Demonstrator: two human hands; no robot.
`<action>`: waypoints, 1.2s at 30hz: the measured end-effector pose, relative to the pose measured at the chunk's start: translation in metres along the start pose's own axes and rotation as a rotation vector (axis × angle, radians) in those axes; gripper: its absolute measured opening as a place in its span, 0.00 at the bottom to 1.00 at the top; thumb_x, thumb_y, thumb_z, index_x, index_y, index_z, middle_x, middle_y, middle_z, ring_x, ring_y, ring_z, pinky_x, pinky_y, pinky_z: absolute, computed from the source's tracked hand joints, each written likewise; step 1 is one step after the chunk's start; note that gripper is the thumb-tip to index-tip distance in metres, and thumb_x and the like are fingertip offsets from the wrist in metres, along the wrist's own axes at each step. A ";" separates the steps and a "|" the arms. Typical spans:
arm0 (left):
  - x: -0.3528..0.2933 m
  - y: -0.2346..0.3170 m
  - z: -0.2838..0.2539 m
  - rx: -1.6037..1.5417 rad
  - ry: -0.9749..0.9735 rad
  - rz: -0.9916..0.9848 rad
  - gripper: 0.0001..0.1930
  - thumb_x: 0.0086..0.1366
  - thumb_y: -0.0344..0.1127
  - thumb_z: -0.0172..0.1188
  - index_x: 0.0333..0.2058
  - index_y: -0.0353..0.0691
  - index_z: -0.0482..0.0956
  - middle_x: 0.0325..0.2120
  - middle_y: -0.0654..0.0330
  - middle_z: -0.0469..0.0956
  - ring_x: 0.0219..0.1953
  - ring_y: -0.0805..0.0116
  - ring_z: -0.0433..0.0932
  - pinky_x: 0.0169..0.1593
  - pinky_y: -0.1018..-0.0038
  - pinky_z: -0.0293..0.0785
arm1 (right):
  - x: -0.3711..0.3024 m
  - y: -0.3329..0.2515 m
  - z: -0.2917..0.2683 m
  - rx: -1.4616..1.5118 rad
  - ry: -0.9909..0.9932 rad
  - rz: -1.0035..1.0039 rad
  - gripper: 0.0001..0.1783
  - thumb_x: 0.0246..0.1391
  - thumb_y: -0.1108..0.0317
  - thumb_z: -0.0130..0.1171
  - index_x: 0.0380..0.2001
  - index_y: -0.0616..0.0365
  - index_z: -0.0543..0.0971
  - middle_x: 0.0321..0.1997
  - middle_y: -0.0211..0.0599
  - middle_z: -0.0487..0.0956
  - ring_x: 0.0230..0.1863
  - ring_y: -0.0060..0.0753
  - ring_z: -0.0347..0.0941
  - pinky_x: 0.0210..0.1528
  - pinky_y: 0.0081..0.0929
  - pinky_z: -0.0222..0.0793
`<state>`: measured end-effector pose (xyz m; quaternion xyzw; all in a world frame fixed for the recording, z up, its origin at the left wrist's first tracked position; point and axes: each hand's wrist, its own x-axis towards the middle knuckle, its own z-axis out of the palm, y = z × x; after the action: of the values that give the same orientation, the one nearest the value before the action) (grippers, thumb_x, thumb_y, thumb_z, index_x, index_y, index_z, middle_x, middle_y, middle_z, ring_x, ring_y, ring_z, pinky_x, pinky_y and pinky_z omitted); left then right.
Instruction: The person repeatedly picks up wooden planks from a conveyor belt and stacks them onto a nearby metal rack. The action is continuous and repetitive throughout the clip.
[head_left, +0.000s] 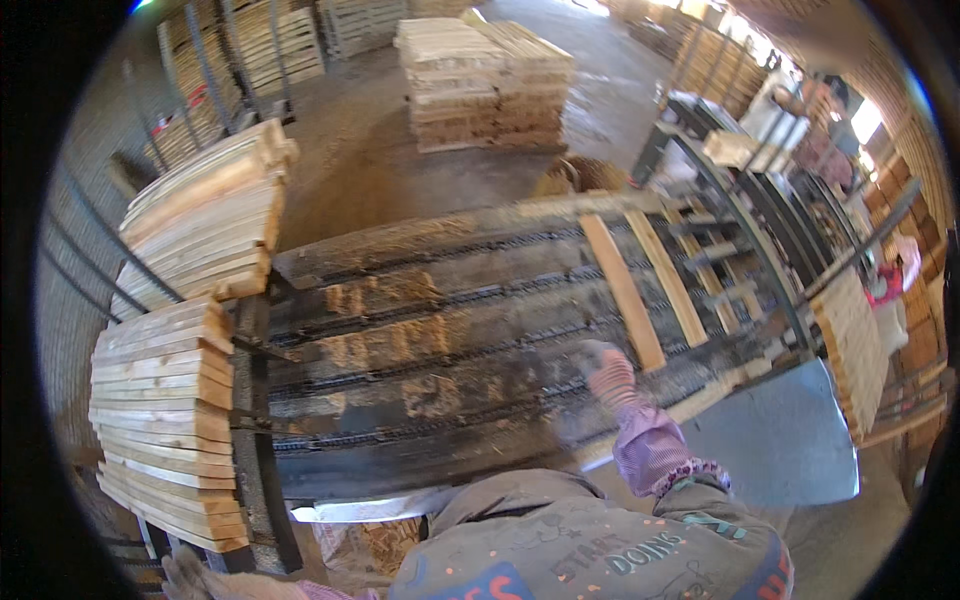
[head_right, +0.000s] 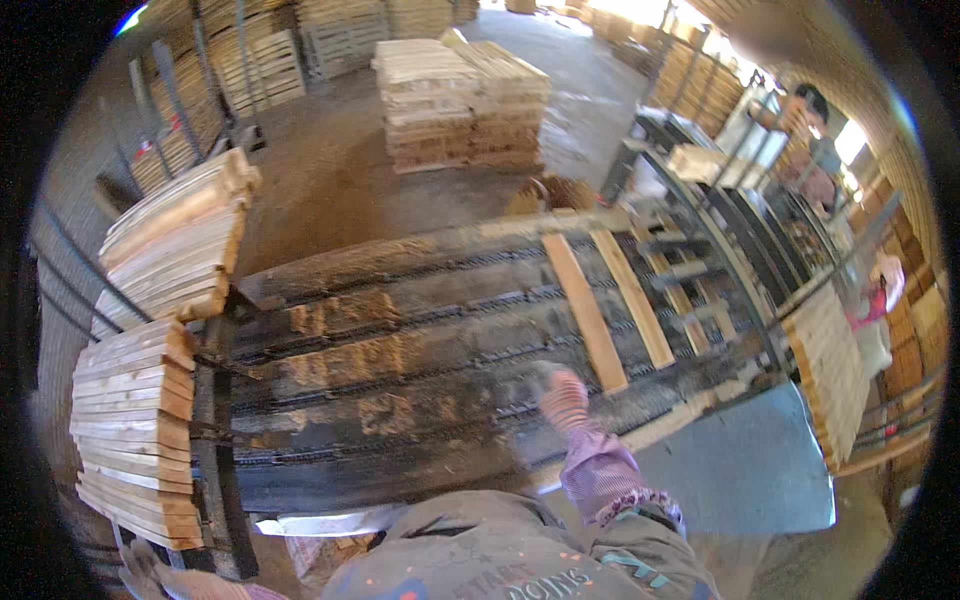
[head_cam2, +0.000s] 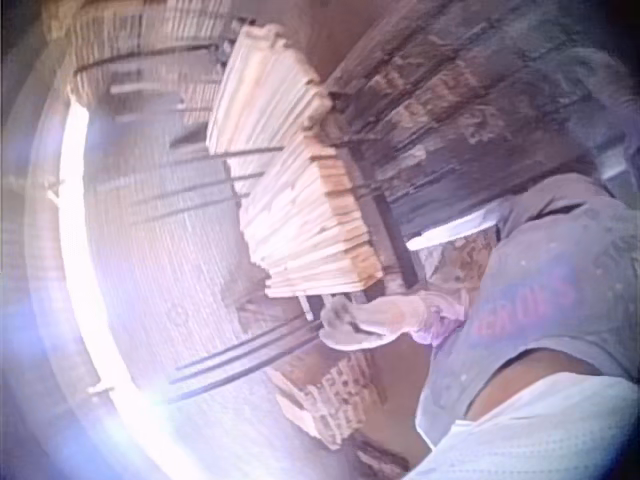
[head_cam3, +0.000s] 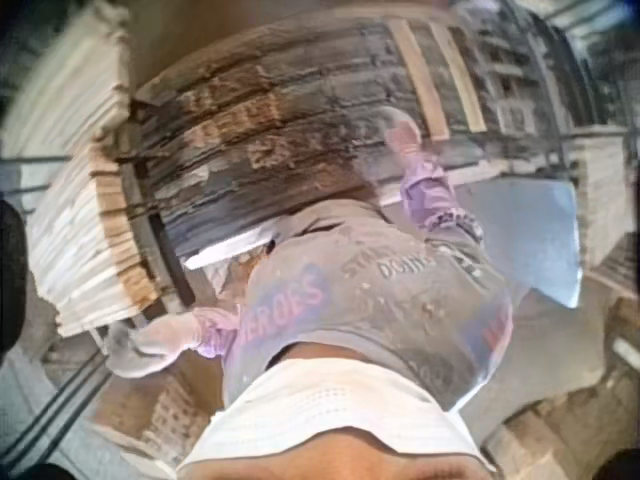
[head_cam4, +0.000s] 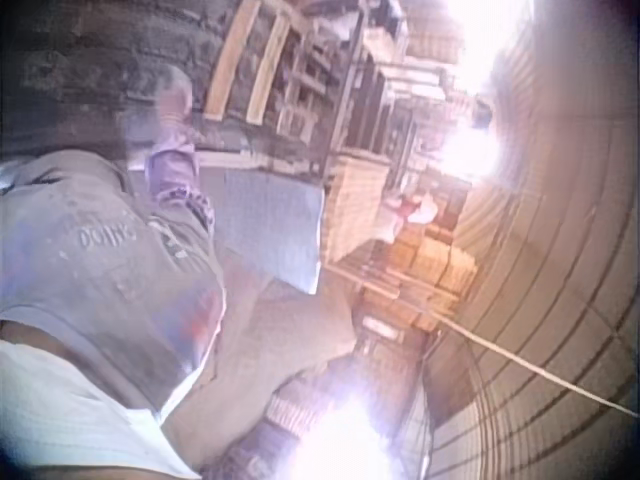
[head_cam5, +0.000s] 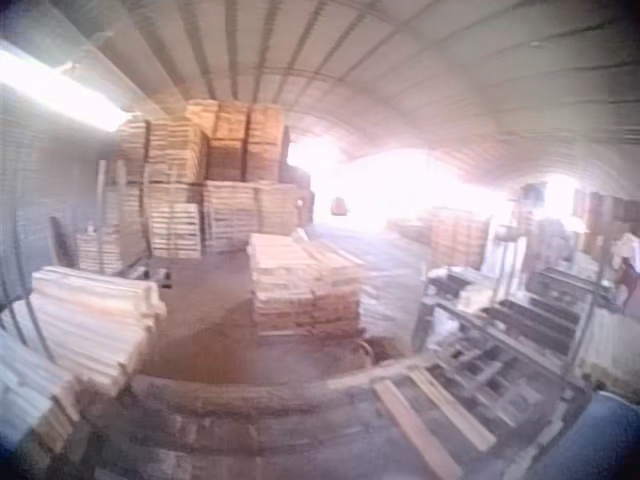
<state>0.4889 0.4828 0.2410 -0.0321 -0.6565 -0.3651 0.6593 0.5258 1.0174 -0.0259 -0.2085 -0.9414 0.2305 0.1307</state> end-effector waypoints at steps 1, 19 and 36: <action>-0.007 0.001 0.006 0.076 -0.142 0.015 0.32 0.71 0.47 0.59 0.64 0.29 0.68 0.44 0.42 0.82 0.52 0.52 0.81 0.59 0.54 0.76 | -0.027 0.043 -0.009 0.112 0.203 0.116 0.21 0.52 0.56 0.68 0.49 0.46 0.84 0.43 0.49 0.85 0.46 0.54 0.81 0.54 0.47 0.76; -0.376 0.197 0.138 -0.826 -1.663 -1.939 0.32 0.77 0.52 0.54 0.70 0.38 0.63 0.62 0.55 0.74 0.65 0.61 0.71 0.69 0.62 0.65 | -0.019 0.076 -0.062 1.400 -0.487 0.482 0.31 0.60 0.56 0.63 0.63 0.60 0.75 0.56 0.40 0.83 0.57 0.33 0.77 0.67 0.28 0.65; -0.422 0.272 0.178 -0.868 -1.494 -1.732 0.29 0.69 0.40 0.64 0.66 0.41 0.67 0.49 0.52 0.81 0.49 0.56 0.84 0.51 0.60 0.84 | 0.069 0.220 -0.099 0.106 -0.336 0.218 0.54 0.42 0.52 0.80 0.71 0.49 0.65 0.64 0.60 0.75 0.64 0.53 0.74 0.66 0.44 0.70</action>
<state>0.5357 0.9603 0.0090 -0.0036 -0.5018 -0.7638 -0.4060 0.5724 1.2639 -0.0378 -0.2605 -0.9086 0.3238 -0.0429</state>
